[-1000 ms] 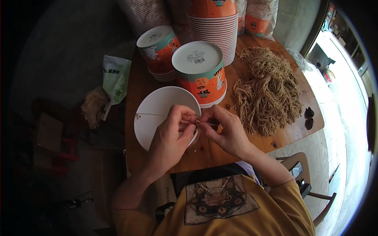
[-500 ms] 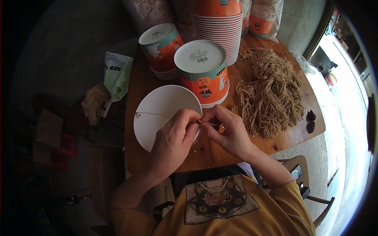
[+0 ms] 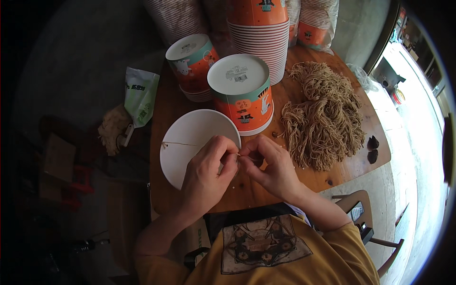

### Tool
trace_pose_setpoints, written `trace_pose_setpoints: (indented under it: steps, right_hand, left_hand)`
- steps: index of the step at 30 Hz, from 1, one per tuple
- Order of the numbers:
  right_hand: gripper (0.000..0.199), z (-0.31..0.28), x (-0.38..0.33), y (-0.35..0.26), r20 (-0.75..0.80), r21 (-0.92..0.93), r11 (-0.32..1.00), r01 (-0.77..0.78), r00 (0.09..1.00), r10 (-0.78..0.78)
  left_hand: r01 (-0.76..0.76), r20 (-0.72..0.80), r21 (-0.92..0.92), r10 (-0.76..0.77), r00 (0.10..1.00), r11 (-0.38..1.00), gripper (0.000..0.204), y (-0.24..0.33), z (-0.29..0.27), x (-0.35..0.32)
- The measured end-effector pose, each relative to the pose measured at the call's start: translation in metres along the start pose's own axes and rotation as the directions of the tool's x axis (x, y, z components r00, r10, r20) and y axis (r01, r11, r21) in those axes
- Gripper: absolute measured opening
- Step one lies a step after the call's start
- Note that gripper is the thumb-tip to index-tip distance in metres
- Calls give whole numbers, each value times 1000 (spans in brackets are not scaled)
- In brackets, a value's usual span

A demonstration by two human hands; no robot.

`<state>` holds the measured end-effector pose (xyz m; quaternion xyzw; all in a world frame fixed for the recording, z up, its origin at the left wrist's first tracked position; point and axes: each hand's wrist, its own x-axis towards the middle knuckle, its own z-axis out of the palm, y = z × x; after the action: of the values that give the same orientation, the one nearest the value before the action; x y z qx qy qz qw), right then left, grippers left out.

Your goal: Tying string handles through pre-drilled holes in paper buckets.

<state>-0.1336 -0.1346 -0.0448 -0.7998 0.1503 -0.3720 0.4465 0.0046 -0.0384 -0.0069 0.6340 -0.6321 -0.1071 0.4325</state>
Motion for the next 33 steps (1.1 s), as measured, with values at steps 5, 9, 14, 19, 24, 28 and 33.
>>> trace_pose_setpoints:
  steps: [5,9,14,19,24,28,33]
  right_hand:
    - [14,9,-6,-2,-72,103,989,-102,991,110]
    - [14,13,-8,-2,-80,152,982,-116,988,129]
    - [13,10,-7,-4,-53,178,973,-147,986,158]
    - [12,8,-6,-1,-45,172,978,-119,991,128]
    - [13,7,-8,-5,-52,134,985,-106,992,113]
    - [13,6,-8,-6,-46,141,985,-99,993,107]
    - [14,6,-6,-4,-32,123,990,-69,997,74]
  left_hand:
    - [49,-24,-79,-51,998,996,16,3,0,0]
    - [204,-29,-140,-210,977,969,19,8,2,-1]
    - [215,-38,-95,-219,975,972,25,9,3,-5]
    - [280,-29,-169,-288,957,945,24,8,4,-4]
    - [357,28,-294,-366,930,887,22,5,2,-4]
    - [373,38,-360,-386,922,855,21,3,3,-5]
    - [377,62,-377,-383,922,846,16,1,1,-5]
